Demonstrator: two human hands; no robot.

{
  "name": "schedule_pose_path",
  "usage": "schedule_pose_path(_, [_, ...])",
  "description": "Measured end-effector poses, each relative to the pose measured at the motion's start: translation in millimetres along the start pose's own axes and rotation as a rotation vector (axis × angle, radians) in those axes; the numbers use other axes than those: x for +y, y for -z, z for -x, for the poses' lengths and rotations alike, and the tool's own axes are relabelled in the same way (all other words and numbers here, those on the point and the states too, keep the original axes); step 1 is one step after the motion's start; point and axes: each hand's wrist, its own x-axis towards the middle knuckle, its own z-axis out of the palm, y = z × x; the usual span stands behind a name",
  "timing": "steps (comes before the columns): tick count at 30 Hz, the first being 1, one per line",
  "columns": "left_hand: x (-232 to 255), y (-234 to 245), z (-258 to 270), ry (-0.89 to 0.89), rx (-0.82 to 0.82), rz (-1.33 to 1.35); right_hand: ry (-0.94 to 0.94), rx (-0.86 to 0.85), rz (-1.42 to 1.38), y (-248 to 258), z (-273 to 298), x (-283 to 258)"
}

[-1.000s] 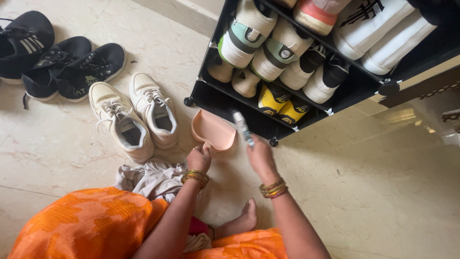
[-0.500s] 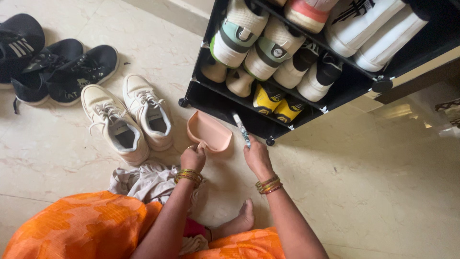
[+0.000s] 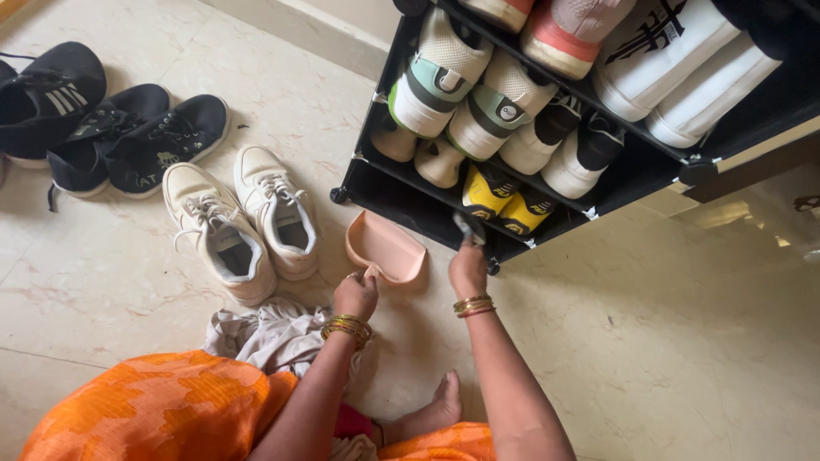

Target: The person cleans white shoes using a brush and a cloth while sitting on the floor near a shoe rack.

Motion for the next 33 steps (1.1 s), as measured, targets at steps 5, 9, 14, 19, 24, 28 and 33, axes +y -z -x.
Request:
schedule_pose_path(5, [-2, -8, 1, -0.052, 0.037, 0.107, 0.462, -0.035, 0.176, 30, 36, -10])
schedule_pose_path(9, [-8, -16, 0, -0.064, 0.031, 0.117, 0.242, 0.046, 0.196, 38, 21, 1])
schedule_pose_path(14, [-9, -22, -3, -0.055, -0.011, 0.003, 0.088, 0.254, 0.029, -28, -59, 45])
schedule_pose_path(19, [-12, -27, -1, -0.079, 0.016, 0.063, 0.097, 0.074, 0.134, -61, -105, 40])
schedule_pose_path(24, [-9, -26, -2, -0.104, 0.042, 0.090, 0.063, -0.096, -0.050, -32, -47, -18])
schedule_pose_path(28, [-10, -27, -3, -0.095, 0.034, 0.077, 0.506, -0.097, 0.227, -6, 23, -28])
schedule_pose_path(33, [-11, -25, -1, -0.061, 0.026, 0.048, 0.472, -0.108, 0.172, 27, 42, -16])
